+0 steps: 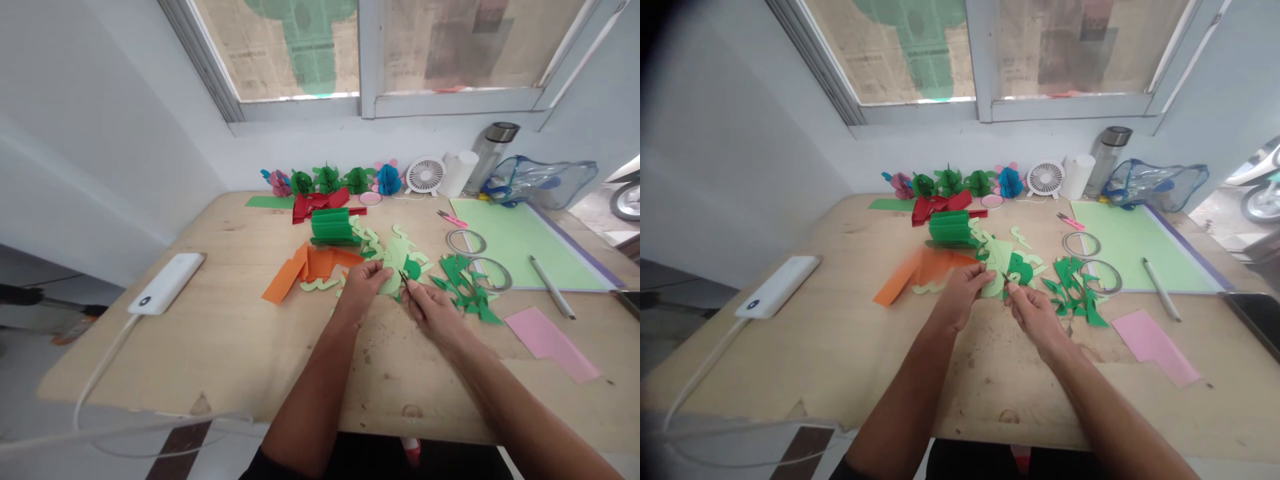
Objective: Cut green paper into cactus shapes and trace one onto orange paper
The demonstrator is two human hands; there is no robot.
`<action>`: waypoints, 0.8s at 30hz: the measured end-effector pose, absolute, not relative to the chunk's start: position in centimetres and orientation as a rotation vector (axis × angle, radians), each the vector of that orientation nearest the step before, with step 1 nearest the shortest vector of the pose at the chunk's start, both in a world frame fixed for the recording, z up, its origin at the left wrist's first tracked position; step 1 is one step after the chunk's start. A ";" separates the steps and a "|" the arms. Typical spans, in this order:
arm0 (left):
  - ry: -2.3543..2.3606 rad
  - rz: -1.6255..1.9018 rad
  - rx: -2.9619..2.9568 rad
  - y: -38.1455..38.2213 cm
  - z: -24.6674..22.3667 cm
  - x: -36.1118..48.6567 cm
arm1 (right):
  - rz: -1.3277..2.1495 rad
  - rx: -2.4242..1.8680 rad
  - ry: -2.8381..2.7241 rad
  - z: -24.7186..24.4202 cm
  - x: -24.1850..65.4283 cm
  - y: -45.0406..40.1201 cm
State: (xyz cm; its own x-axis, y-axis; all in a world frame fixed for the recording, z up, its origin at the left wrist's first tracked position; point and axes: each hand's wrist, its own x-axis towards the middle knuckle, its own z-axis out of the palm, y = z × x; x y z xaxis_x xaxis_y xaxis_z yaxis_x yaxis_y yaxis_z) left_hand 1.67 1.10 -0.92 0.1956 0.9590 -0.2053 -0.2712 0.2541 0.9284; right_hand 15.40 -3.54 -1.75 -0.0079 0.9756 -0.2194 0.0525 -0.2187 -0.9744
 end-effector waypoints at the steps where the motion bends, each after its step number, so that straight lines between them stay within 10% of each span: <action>1: 0.991 1.060 0.877 1.1 -0.9 1.7 | 1.350 -1.395 -1.122 -1.8 15.4 -3.6; 24: 0.800 0.942 0.778 0.2 -1.0 2.8 | 1.301 -1.274 -0.904 -1.5 16.2 -3.1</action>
